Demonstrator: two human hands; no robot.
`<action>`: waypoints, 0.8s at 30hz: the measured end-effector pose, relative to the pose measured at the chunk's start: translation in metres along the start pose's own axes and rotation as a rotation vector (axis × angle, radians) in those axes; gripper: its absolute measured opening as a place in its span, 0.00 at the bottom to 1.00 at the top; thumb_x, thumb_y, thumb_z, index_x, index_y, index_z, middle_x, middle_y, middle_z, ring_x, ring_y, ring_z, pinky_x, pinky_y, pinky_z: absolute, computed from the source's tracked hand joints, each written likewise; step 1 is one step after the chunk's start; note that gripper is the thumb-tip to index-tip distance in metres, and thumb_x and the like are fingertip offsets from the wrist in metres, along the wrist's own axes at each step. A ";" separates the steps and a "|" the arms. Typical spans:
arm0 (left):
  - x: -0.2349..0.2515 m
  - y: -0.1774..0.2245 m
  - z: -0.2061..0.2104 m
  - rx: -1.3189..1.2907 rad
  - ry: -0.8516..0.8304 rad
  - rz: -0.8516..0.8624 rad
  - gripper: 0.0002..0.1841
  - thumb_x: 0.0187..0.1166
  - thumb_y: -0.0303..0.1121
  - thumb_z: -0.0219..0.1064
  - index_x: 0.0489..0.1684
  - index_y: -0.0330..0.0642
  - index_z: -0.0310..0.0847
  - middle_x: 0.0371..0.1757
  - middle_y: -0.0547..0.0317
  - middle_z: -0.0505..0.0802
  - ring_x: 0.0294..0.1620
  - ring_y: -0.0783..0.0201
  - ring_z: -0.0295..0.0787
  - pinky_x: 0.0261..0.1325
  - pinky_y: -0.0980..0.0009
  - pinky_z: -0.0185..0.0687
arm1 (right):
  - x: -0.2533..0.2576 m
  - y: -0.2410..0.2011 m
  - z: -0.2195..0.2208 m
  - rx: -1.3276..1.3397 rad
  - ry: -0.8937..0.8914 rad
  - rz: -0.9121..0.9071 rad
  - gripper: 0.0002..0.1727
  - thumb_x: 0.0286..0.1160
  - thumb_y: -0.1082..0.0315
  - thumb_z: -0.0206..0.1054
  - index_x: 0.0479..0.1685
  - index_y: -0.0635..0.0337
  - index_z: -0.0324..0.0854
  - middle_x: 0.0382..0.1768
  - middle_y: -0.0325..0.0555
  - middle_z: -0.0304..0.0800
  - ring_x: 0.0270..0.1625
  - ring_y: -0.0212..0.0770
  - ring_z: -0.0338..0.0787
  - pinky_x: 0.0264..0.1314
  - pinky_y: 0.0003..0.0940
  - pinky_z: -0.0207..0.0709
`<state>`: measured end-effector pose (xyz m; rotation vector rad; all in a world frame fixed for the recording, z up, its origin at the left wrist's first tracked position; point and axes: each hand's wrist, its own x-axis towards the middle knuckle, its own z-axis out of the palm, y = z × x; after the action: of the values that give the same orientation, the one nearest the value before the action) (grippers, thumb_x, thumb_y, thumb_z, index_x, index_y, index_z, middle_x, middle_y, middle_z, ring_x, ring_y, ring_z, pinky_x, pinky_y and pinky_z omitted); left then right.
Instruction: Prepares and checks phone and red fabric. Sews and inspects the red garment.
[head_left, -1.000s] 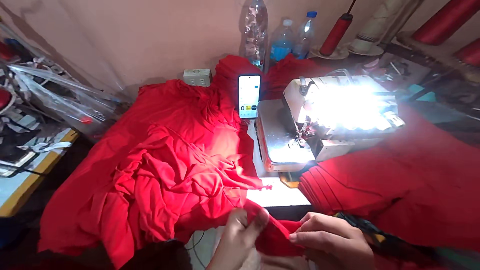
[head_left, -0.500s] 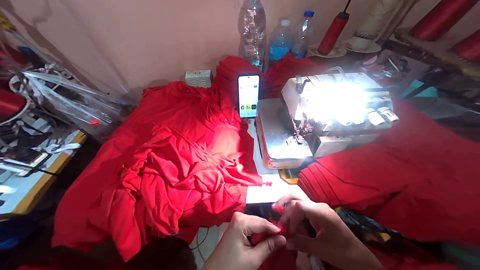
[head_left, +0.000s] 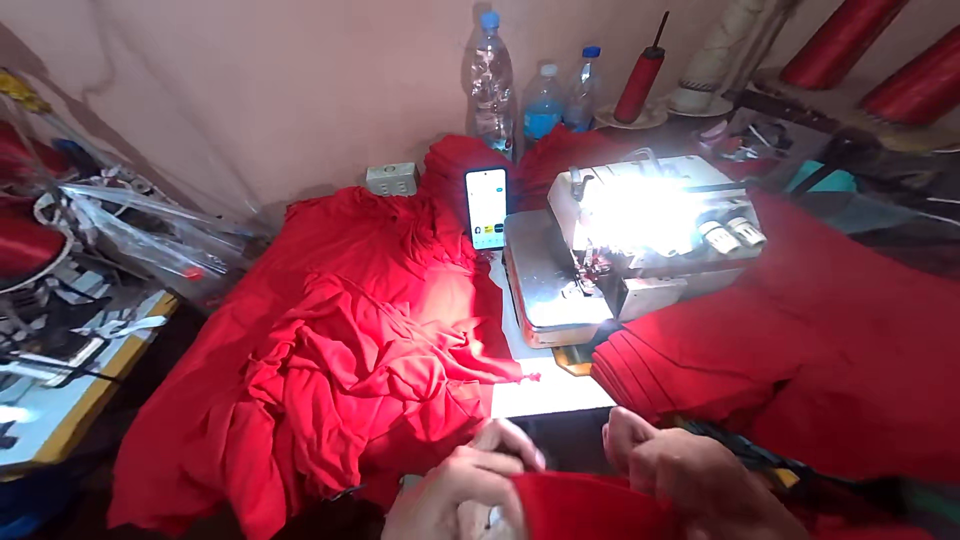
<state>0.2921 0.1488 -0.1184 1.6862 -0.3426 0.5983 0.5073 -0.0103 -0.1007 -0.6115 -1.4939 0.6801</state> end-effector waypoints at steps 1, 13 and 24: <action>0.006 -0.005 -0.002 0.233 -0.085 -0.030 0.23 0.77 0.56 0.64 0.30 0.42 0.82 0.45 0.54 0.90 0.70 0.57 0.77 0.82 0.61 0.59 | 0.000 -0.001 0.004 0.010 0.011 0.003 0.15 0.90 0.56 0.57 0.37 0.56 0.74 0.36 0.37 0.78 0.51 0.26 0.78 0.60 0.21 0.67; -0.005 -0.056 0.046 -0.045 0.456 -0.027 0.15 0.90 0.36 0.54 0.35 0.50 0.87 0.48 0.74 0.92 0.59 0.84 0.83 0.68 0.83 0.74 | -0.005 0.001 0.007 -0.222 0.063 0.053 0.15 0.91 0.54 0.56 0.35 0.52 0.73 0.39 0.33 0.80 0.59 0.23 0.79 0.69 0.19 0.67; -0.015 -0.027 0.022 -0.564 0.335 -0.128 0.22 0.82 0.52 0.61 0.69 0.54 0.85 0.62 0.74 0.92 0.62 0.82 0.86 0.67 0.80 0.77 | 0.020 0.037 -0.001 0.182 0.173 0.146 0.08 0.87 0.65 0.60 0.40 0.50 0.84 0.36 0.20 0.87 0.42 0.11 0.84 0.46 0.11 0.77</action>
<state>0.2989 0.1311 -0.1515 1.0377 -0.1388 0.6076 0.5060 0.0297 -0.1146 -0.6267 -1.2205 0.8445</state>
